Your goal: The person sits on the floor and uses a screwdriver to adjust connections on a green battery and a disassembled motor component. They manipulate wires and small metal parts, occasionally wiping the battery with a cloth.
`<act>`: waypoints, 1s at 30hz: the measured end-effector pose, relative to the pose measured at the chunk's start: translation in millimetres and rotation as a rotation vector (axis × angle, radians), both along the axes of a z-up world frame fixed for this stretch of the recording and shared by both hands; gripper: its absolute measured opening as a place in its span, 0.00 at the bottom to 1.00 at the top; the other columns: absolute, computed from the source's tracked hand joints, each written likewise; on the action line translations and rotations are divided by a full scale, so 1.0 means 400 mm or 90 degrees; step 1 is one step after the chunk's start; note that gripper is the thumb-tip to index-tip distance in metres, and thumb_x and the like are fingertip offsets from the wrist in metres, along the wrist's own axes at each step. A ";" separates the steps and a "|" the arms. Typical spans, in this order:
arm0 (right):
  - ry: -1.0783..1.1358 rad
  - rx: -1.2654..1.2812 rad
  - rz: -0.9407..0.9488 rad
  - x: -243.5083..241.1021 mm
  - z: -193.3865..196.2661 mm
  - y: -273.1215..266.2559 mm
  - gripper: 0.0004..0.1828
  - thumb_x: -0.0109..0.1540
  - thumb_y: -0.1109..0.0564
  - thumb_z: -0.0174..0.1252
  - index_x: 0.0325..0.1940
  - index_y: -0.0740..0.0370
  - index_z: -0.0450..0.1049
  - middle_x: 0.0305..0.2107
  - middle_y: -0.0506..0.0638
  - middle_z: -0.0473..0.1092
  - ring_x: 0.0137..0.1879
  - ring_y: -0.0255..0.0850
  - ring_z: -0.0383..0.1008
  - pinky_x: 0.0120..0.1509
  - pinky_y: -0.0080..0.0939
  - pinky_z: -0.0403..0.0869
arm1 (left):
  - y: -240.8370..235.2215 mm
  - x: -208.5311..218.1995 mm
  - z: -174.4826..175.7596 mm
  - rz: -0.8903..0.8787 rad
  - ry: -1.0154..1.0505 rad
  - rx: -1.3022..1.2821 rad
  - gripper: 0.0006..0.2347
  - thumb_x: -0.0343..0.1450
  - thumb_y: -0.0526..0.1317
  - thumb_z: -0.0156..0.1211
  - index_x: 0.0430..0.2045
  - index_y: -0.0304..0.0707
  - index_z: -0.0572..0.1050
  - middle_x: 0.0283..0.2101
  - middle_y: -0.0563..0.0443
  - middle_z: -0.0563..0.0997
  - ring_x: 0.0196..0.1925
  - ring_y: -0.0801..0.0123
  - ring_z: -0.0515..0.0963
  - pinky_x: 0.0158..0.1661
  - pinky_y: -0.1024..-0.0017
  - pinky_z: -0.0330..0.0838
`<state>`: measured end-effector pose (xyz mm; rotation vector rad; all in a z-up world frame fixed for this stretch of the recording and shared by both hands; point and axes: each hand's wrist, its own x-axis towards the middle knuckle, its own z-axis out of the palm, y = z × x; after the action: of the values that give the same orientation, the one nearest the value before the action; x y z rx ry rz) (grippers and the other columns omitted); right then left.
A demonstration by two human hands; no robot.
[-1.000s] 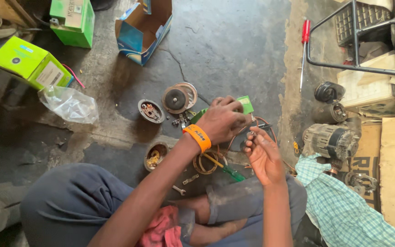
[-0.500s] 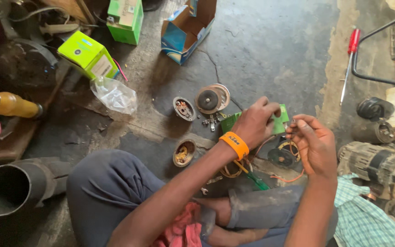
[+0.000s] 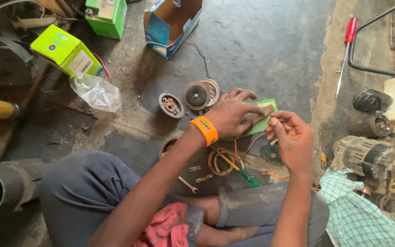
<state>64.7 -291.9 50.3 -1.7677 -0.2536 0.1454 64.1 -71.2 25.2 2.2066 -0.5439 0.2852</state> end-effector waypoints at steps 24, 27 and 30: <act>0.032 0.022 -0.003 0.014 -0.002 -0.044 0.09 0.69 0.65 0.56 0.53 0.70 0.73 0.40 0.52 0.75 0.42 0.35 0.77 0.45 0.33 0.76 | -0.068 -0.010 -0.001 0.029 -0.034 -0.019 0.14 0.62 0.30 0.62 0.41 0.38 0.81 0.39 0.44 0.80 0.47 0.48 0.77 0.47 0.52 0.69; 0.034 0.020 -0.008 0.013 -0.003 -0.041 0.09 0.69 0.65 0.56 0.52 0.70 0.73 0.39 0.52 0.74 0.42 0.35 0.77 0.44 0.33 0.76 | -0.070 -0.006 -0.003 0.012 -0.002 -0.122 0.13 0.64 0.31 0.62 0.43 0.36 0.80 0.40 0.42 0.79 0.45 0.48 0.78 0.47 0.56 0.73; 0.029 0.019 -0.024 0.013 -0.001 -0.043 0.09 0.69 0.64 0.55 0.52 0.70 0.73 0.39 0.52 0.75 0.42 0.35 0.77 0.45 0.33 0.76 | -0.100 -0.005 -0.014 -0.005 0.032 -0.192 0.11 0.65 0.33 0.64 0.41 0.35 0.79 0.38 0.42 0.80 0.41 0.50 0.80 0.43 0.57 0.75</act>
<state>69.8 -308.9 49.8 -1.7368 -0.1887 0.1541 62.0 -111.1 19.7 1.9150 -0.4496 0.2863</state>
